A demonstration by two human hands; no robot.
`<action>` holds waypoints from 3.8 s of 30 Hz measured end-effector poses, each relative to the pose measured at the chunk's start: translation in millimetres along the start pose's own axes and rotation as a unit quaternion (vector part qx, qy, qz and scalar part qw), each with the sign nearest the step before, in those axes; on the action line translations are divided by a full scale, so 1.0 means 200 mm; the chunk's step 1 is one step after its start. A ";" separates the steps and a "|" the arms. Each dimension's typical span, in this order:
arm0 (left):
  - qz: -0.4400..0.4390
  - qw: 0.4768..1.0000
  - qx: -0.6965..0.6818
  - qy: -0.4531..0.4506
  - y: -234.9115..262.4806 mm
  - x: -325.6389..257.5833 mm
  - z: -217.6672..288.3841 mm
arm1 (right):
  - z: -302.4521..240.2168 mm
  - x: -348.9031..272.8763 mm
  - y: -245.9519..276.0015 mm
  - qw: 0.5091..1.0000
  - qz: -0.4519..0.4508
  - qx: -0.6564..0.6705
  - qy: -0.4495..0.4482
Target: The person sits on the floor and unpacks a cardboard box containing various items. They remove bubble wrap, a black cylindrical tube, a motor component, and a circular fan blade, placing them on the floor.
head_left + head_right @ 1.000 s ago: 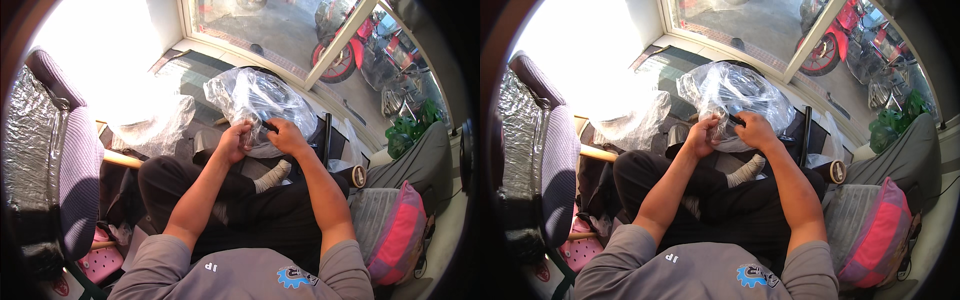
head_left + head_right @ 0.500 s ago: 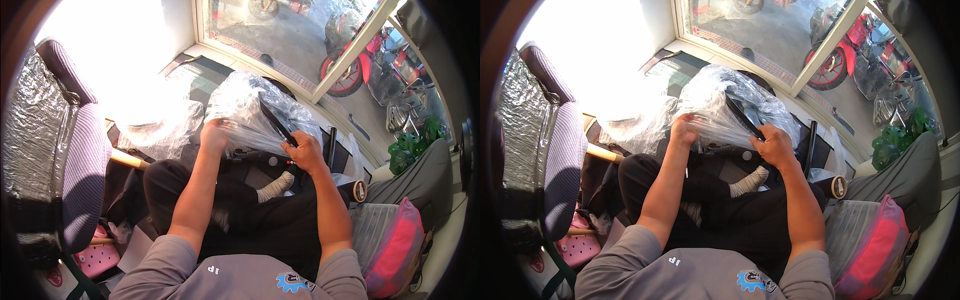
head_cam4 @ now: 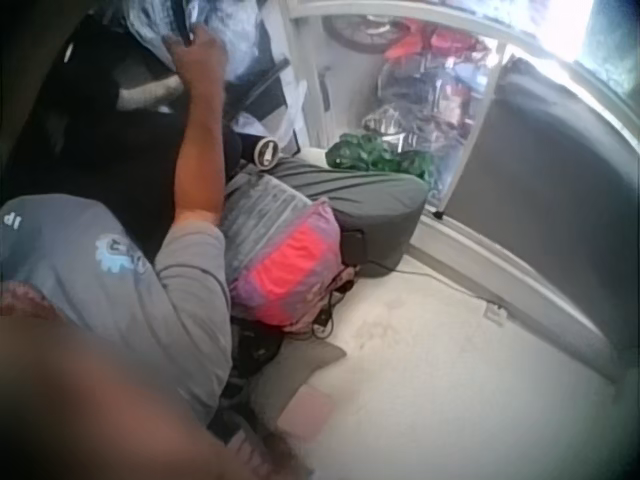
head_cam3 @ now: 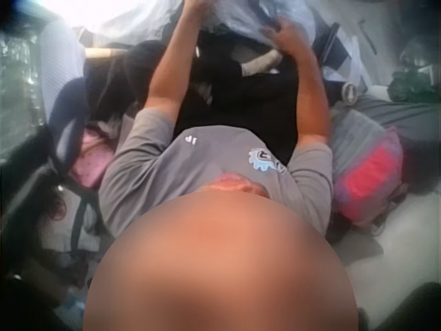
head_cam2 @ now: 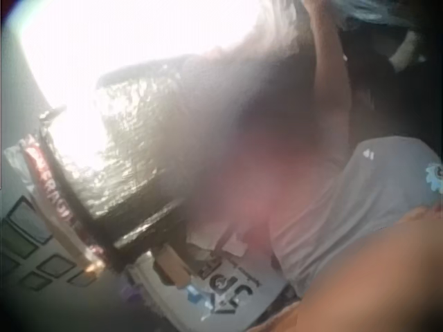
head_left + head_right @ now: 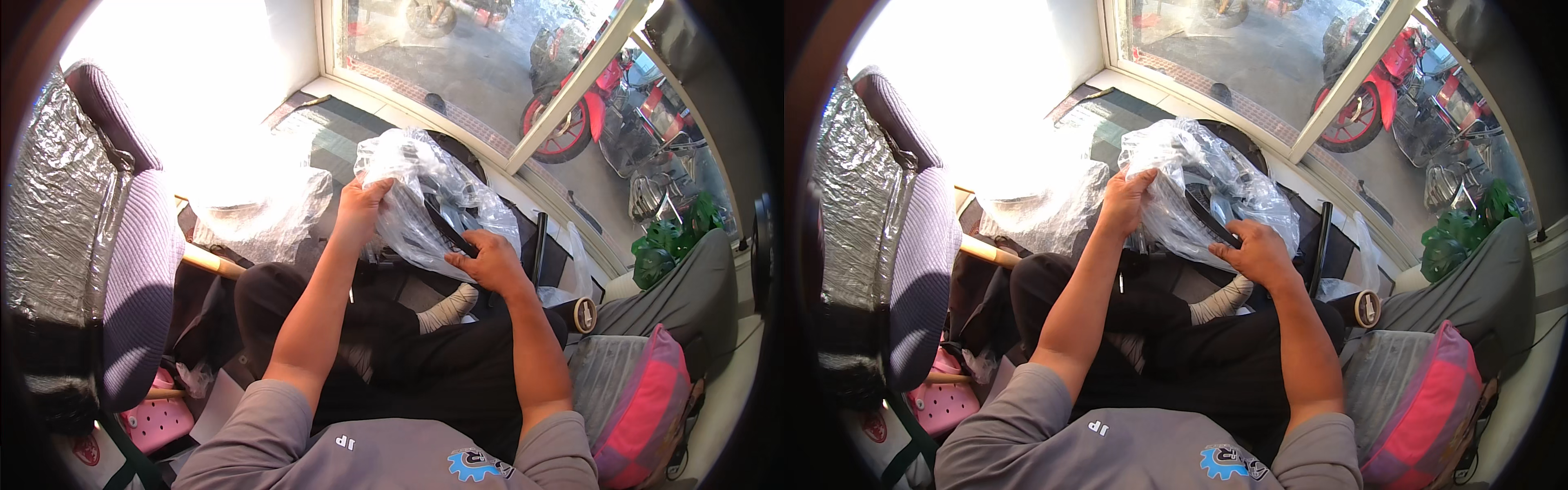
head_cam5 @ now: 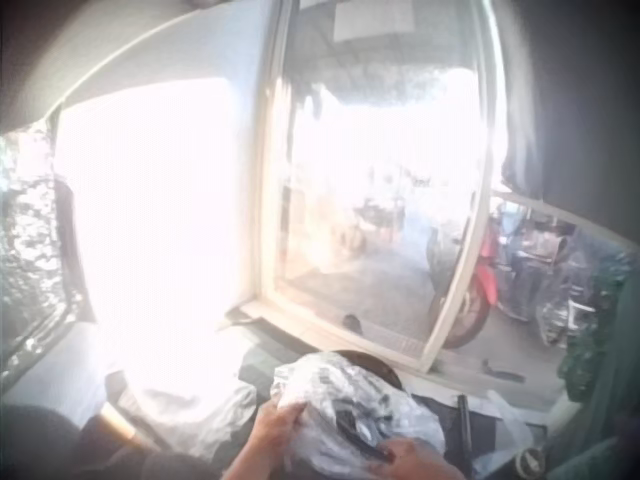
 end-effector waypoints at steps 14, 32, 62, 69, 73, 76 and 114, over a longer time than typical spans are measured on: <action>0.240 0.963 -0.095 0.073 0.53 0.30 -0.44 | 0.03 -0.09 0.19 0.970 0.069 0.230 -0.029; -0.183 0.720 0.603 -0.288 -0.46 0.02 1.57 | -0.52 0.15 0.82 0.973 0.126 0.150 0.122; -0.318 0.715 0.614 0.102 0.28 0.17 0.23 | -0.27 0.14 -0.28 0.989 -0.132 -0.007 0.069; -0.301 0.761 0.571 0.058 0.48 0.27 -0.29 | -0.18 0.14 -0.75 0.972 -0.046 -0.213 0.084; -0.240 0.765 0.597 0.005 0.45 0.28 -0.22 | -0.24 0.15 -0.54 0.986 0.065 -0.111 0.110; -0.191 0.694 0.693 0.023 0.47 0.24 -0.14 | -0.25 0.16 -0.35 0.990 0.086 -0.053 0.096; -0.113 0.647 0.750 0.086 0.67 0.34 0.04 | -0.13 -0.71 1.70 0.873 0.323 0.301 0.208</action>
Point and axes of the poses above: each hand's wrist, its own x-axis towards the middle knuckle, its own y-axis out of the back of the hand, z = x × y, the point moved 8 cm from there along x, towards the middle knuckle, and after that the axes turned 9 degrees about -y, right-handed, at the moved point
